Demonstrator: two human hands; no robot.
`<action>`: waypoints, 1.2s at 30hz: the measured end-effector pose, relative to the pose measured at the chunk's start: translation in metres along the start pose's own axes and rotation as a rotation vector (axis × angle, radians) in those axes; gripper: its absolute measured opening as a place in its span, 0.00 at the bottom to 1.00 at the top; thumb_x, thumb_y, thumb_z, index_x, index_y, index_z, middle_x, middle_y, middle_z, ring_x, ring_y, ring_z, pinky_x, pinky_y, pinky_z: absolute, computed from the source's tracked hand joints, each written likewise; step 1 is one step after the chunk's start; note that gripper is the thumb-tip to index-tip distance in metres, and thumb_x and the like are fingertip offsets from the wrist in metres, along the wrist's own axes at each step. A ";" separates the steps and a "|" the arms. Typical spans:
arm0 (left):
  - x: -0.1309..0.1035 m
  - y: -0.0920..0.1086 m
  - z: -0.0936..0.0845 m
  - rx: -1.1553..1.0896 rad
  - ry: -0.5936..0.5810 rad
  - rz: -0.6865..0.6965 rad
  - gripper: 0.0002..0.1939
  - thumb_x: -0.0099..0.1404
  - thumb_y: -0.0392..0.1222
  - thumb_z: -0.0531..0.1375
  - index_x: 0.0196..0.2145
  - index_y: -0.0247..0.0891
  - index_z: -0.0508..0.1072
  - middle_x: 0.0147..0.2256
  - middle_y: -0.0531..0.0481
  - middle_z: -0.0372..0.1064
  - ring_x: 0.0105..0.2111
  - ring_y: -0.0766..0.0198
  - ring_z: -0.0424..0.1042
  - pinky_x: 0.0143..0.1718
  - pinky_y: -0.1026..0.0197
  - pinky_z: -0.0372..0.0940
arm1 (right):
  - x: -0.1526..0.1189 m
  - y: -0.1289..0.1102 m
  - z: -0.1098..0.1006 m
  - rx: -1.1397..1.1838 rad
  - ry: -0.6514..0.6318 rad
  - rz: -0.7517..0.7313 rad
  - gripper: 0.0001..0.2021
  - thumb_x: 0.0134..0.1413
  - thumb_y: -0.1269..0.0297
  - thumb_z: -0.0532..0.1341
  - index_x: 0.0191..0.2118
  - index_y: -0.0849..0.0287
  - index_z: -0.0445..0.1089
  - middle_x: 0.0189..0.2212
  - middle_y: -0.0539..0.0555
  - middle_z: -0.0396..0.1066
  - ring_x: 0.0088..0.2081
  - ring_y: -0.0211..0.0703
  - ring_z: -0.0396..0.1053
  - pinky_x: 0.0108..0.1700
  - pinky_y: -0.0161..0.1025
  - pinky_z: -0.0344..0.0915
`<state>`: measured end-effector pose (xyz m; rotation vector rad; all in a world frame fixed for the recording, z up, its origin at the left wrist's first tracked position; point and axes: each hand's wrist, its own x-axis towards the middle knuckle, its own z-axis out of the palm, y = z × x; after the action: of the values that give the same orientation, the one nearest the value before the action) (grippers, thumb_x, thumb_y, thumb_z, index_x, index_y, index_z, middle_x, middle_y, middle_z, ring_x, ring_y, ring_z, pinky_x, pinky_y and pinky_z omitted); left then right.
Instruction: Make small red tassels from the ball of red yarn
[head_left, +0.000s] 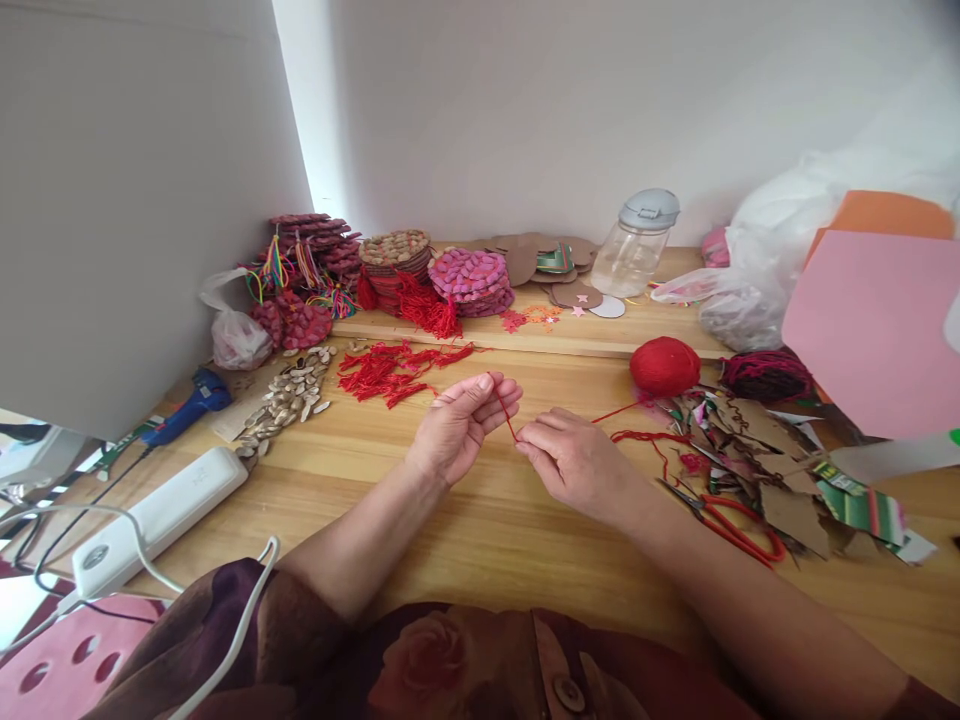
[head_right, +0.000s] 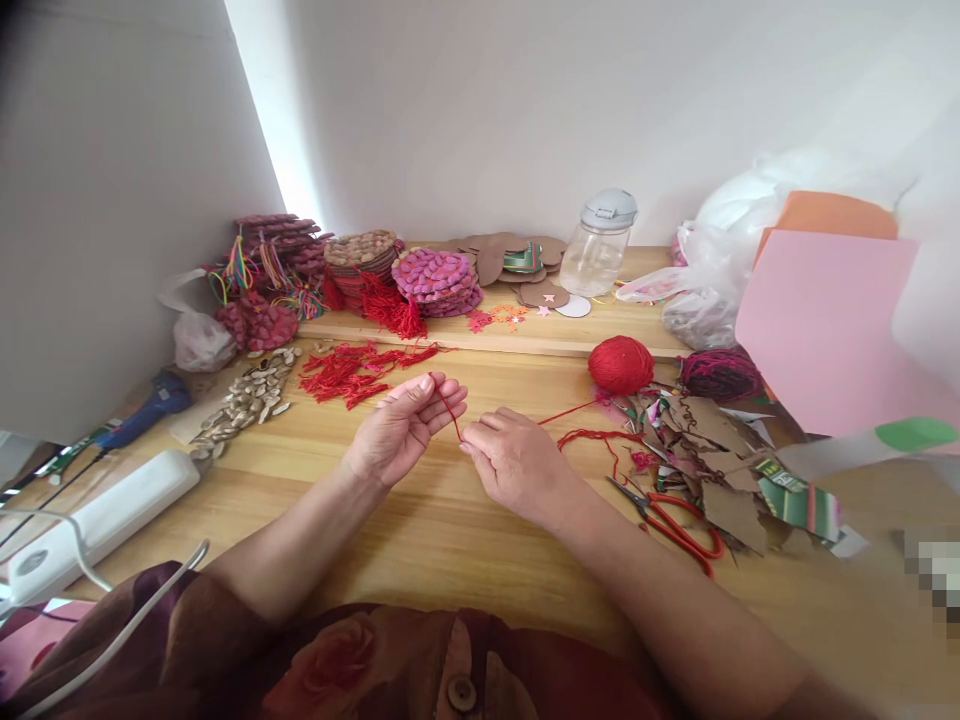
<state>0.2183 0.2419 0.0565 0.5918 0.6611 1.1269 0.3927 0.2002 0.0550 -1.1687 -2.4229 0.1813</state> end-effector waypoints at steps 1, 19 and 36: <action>0.000 -0.002 -0.001 0.024 0.005 0.020 0.08 0.58 0.40 0.67 0.34 0.34 0.78 0.35 0.45 0.78 0.42 0.57 0.77 0.52 0.52 0.67 | 0.001 -0.001 -0.001 -0.012 -0.011 -0.005 0.11 0.65 0.66 0.52 0.31 0.60 0.66 0.28 0.54 0.66 0.34 0.43 0.62 0.39 0.40 0.58; -0.006 -0.010 -0.005 0.545 -0.194 -0.044 0.11 0.53 0.44 0.70 0.32 0.34 0.81 0.32 0.42 0.79 0.34 0.60 0.77 0.41 0.60 0.68 | 0.005 0.006 -0.037 0.136 0.149 0.000 0.11 0.66 0.67 0.51 0.31 0.57 0.66 0.30 0.54 0.67 0.36 0.45 0.61 0.41 0.41 0.57; -0.009 0.013 0.005 -0.109 -0.135 -0.161 0.05 0.65 0.35 0.61 0.32 0.33 0.76 0.32 0.48 0.77 0.39 0.59 0.78 0.50 0.50 0.69 | 0.002 0.018 -0.001 0.150 0.106 0.052 0.10 0.65 0.68 0.53 0.32 0.59 0.68 0.28 0.54 0.68 0.34 0.44 0.62 0.40 0.40 0.59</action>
<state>0.2114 0.2371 0.0711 0.5070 0.5184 0.9574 0.4048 0.2130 0.0511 -1.1451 -2.2471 0.3035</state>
